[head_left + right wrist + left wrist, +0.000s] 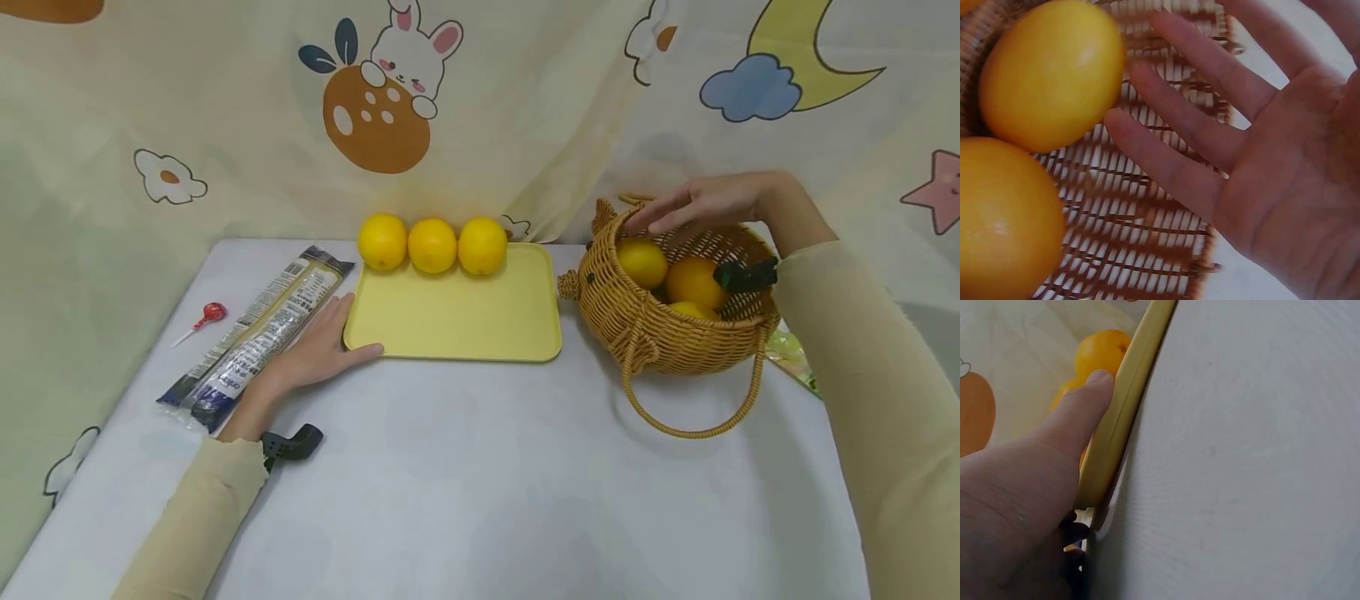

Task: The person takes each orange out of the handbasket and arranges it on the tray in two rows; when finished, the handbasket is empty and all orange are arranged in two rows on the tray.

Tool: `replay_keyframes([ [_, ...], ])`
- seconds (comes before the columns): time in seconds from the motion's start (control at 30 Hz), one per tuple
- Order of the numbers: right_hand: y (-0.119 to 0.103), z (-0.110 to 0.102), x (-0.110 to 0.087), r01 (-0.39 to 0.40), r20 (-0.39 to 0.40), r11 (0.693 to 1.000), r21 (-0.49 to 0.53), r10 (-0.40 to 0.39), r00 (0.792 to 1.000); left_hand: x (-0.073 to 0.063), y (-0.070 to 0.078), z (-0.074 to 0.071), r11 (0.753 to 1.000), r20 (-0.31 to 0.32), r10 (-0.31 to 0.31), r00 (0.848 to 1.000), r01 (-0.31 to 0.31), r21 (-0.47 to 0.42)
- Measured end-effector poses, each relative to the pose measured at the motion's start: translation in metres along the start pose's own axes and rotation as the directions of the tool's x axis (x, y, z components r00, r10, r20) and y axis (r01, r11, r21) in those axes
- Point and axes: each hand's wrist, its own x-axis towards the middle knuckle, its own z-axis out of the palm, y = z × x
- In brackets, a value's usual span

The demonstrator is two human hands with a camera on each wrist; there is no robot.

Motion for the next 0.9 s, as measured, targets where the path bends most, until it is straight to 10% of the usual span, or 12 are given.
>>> replay_keyframes([
  [0.47, 0.027, 0.016, 0.028, -0.001, 0.069, 0.992, 0.124, -0.008, 0.998, -0.004, 0.004, 0.000, 0.999, 0.002, -0.032, 0.999, 0.032, 0.009],
  [0.9, 0.031, 0.026, 0.042, -0.172, 0.217, 0.950, 0.262, 0.116, 0.969, -0.001, 0.001, 0.002, 0.999, 0.007, -0.027, 1.000, 0.027, 0.019],
])
